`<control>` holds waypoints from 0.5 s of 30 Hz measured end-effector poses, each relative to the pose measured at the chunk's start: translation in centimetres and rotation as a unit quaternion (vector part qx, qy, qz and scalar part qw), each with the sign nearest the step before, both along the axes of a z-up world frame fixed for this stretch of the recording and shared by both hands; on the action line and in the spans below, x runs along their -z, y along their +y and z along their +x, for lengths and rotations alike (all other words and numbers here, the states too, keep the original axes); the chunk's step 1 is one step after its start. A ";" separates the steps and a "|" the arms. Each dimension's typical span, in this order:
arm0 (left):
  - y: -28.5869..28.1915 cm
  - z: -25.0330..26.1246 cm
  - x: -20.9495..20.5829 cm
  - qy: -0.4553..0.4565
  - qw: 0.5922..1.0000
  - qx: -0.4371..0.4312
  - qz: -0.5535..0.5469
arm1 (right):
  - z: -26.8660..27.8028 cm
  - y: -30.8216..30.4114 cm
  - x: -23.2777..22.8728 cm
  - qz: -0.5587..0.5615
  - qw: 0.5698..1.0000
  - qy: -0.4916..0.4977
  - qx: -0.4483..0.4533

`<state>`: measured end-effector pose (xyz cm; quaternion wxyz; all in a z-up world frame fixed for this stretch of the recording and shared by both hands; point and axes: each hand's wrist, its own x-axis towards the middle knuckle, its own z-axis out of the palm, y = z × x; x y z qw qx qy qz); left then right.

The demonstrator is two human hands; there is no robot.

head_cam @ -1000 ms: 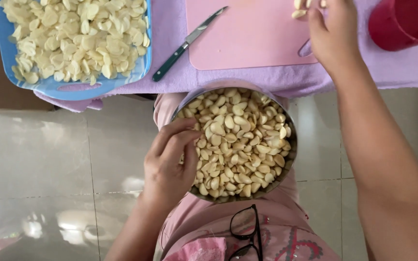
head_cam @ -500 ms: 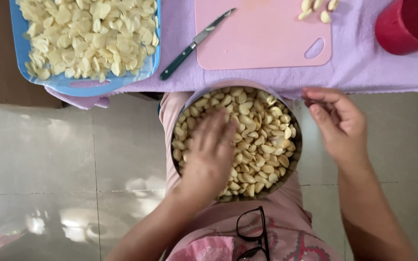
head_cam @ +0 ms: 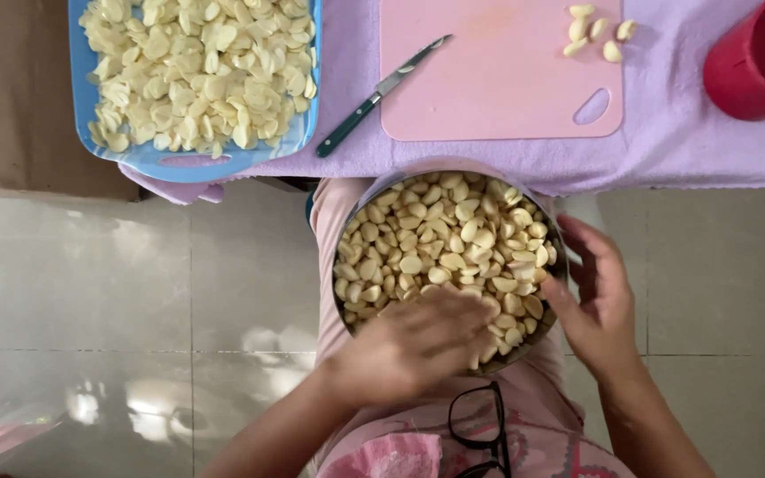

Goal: Sorting and slicing garlic cloves from a large bowl onto a cutting board and tray.

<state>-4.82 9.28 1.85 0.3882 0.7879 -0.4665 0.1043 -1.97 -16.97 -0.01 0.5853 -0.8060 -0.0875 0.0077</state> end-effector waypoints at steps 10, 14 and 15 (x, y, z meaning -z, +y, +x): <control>5.2 9.6 -2.5 0.058 0.963 -0.236 0.116 | -6.7 0.4 3.8 -0.013 0.970 0.238 0.050; 2.6 13.3 -1.7 -0.025 0.897 -0.183 0.402 | -6.9 -0.2 5.0 -0.087 0.971 0.221 0.041; 2.5 13.2 -1.3 -0.025 0.897 -0.180 0.402 | -6.5 0.4 3.8 -0.086 0.970 0.223 0.044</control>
